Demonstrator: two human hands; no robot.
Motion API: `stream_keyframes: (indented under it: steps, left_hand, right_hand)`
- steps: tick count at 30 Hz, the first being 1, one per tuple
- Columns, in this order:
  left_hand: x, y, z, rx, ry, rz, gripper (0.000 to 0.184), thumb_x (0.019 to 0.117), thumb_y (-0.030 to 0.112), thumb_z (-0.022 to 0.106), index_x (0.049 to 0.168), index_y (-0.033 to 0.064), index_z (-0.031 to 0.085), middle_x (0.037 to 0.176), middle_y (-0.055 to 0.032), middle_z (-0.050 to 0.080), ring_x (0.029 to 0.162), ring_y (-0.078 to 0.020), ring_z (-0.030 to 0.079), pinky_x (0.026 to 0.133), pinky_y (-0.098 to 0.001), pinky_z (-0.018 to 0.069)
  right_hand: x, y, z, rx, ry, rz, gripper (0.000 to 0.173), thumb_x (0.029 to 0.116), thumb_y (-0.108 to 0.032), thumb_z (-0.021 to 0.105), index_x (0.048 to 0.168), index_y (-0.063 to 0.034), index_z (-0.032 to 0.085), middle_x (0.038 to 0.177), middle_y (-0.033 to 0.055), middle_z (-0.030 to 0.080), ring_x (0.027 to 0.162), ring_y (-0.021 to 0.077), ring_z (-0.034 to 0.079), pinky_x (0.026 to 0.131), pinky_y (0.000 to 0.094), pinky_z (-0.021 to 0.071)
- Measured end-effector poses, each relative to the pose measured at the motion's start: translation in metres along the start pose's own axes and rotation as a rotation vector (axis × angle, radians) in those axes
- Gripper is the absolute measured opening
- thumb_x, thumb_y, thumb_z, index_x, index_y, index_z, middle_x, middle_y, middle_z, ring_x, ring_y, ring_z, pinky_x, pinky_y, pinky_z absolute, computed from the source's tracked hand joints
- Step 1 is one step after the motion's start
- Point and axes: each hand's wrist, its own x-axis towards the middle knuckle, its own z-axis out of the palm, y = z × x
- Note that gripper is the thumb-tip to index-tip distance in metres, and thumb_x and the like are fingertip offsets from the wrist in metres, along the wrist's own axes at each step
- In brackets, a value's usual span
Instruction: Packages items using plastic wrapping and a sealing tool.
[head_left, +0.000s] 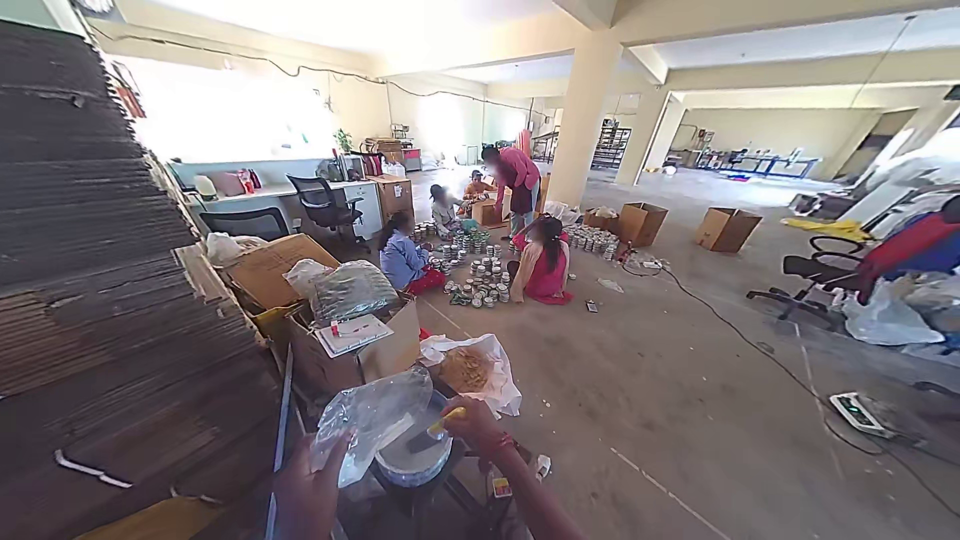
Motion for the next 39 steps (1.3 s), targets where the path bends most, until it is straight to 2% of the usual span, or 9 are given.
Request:
stream_keyframes:
  steps: [4, 8, 14, 21, 27, 31, 33, 35, 39]
  left_hand:
    - [-0.003, 0.003, 0.000, -0.025, 0.009, -0.032, 0.038, 0.0910, 0.017, 0.073, 0.112, -0.0147, 0.066, 0.102, -0.0299, 0.070, 0.097, -0.0278, 0.069, 0.092, -0.0446, 0.0529]
    - [-0.005, 0.005, 0.002, -0.027, 0.017, -0.028, 0.036, 0.0901, 0.017, 0.072, 0.109, -0.0131, 0.067, 0.098, -0.0251, 0.071, 0.093, -0.0200, 0.069, 0.089, -0.0368, 0.0537]
    - [-0.004, 0.000, 0.001, -0.025, 0.021, -0.003, 0.038, 0.0900, 0.018, 0.071, 0.111, -0.0137, 0.067, 0.100, -0.0255, 0.071, 0.095, -0.0163, 0.068, 0.090, -0.0321, 0.0526]
    - [-0.005, 0.003, 0.000, -0.007, 0.023, -0.006, 0.035, 0.0894, 0.018, 0.072, 0.106, -0.0127, 0.068, 0.097, -0.0232, 0.071, 0.091, -0.0125, 0.068, 0.088, -0.0284, 0.0526]
    - [-0.004, 0.005, -0.001, -0.002, 0.015, -0.018, 0.036, 0.0900, 0.018, 0.073, 0.108, -0.0130, 0.067, 0.097, -0.0242, 0.071, 0.091, -0.0141, 0.068, 0.087, -0.0318, 0.0528]
    - [-0.006, 0.005, -0.002, -0.001, 0.035, -0.015, 0.038, 0.0895, 0.018, 0.073, 0.110, -0.0141, 0.067, 0.099, -0.0256, 0.071, 0.093, -0.0133, 0.068, 0.088, -0.0292, 0.0527]
    - [-0.007, 0.003, -0.002, -0.001, 0.026, -0.011, 0.040, 0.0903, 0.018, 0.072, 0.112, -0.0151, 0.066, 0.101, -0.0275, 0.070, 0.095, -0.0180, 0.069, 0.090, -0.0337, 0.0528]
    - [-0.008, 0.002, -0.003, 0.006, 0.015, 0.003, 0.041, 0.0908, 0.018, 0.072, 0.113, -0.0155, 0.065, 0.102, -0.0293, 0.070, 0.096, -0.0222, 0.069, 0.091, -0.0380, 0.0530]
    - [-0.008, 0.003, -0.004, -0.007, 0.028, 0.002, 0.043, 0.0903, 0.019, 0.072, 0.114, -0.0166, 0.065, 0.102, -0.0296, 0.070, 0.095, -0.0185, 0.069, 0.090, -0.0342, 0.0528]
  right_hand:
    - [-0.006, -0.002, -0.017, -0.035, 0.029, 0.034, 0.028, 0.0969, -0.022, 0.070, 0.115, -0.0001, 0.072, 0.102, 0.0177, 0.073, 0.089, 0.0273, 0.073, 0.088, 0.0463, 0.0577]
    - [0.005, -0.009, -0.010, -0.143, 0.131, 0.056, 0.033, 0.0991, -0.027, 0.067, 0.121, -0.0024, 0.071, 0.110, 0.0203, 0.072, 0.105, 0.0339, 0.069, 0.097, 0.0528, 0.0512]
    - [0.003, -0.009, -0.005, -0.021, -0.052, -0.012, 0.028, 0.0982, -0.017, 0.069, 0.118, 0.0020, 0.070, 0.104, 0.0190, 0.072, 0.084, 0.0248, 0.071, 0.085, 0.0421, 0.0582]
    - [0.008, -0.009, -0.007, -0.143, 0.170, 0.047, 0.033, 0.0990, -0.027, 0.067, 0.120, -0.0025, 0.071, 0.109, 0.0204, 0.072, 0.104, 0.0340, 0.069, 0.097, 0.0524, 0.0511]
    - [-0.002, 0.000, -0.001, -0.013, -0.032, -0.060, 0.027, 0.0973, -0.017, 0.069, 0.117, 0.0019, 0.071, 0.107, 0.0204, 0.071, 0.089, 0.0273, 0.071, 0.088, 0.0445, 0.0576]
    - [-0.008, -0.008, -0.018, -0.157, 0.088, 0.057, 0.029, 0.0977, -0.025, 0.067, 0.117, -0.0035, 0.072, 0.106, 0.0181, 0.073, 0.099, 0.0313, 0.070, 0.094, 0.0510, 0.0529]
    - [-0.006, -0.008, -0.011, -0.193, 0.138, 0.066, 0.030, 0.0985, -0.025, 0.066, 0.119, -0.0046, 0.072, 0.109, 0.0187, 0.072, 0.105, 0.0331, 0.069, 0.096, 0.0525, 0.0511]
    - [-0.006, -0.008, -0.001, -0.215, 0.112, -0.002, 0.030, 0.0985, -0.021, 0.065, 0.121, -0.0026, 0.071, 0.115, 0.0203, 0.072, 0.110, 0.0345, 0.068, 0.100, 0.0521, 0.0502]
    - [-0.013, -0.006, -0.002, -0.201, 0.005, -0.078, 0.029, 0.0973, -0.018, 0.067, 0.119, -0.0010, 0.072, 0.116, 0.0223, 0.071, 0.111, 0.0354, 0.067, 0.100, 0.0526, 0.0495]
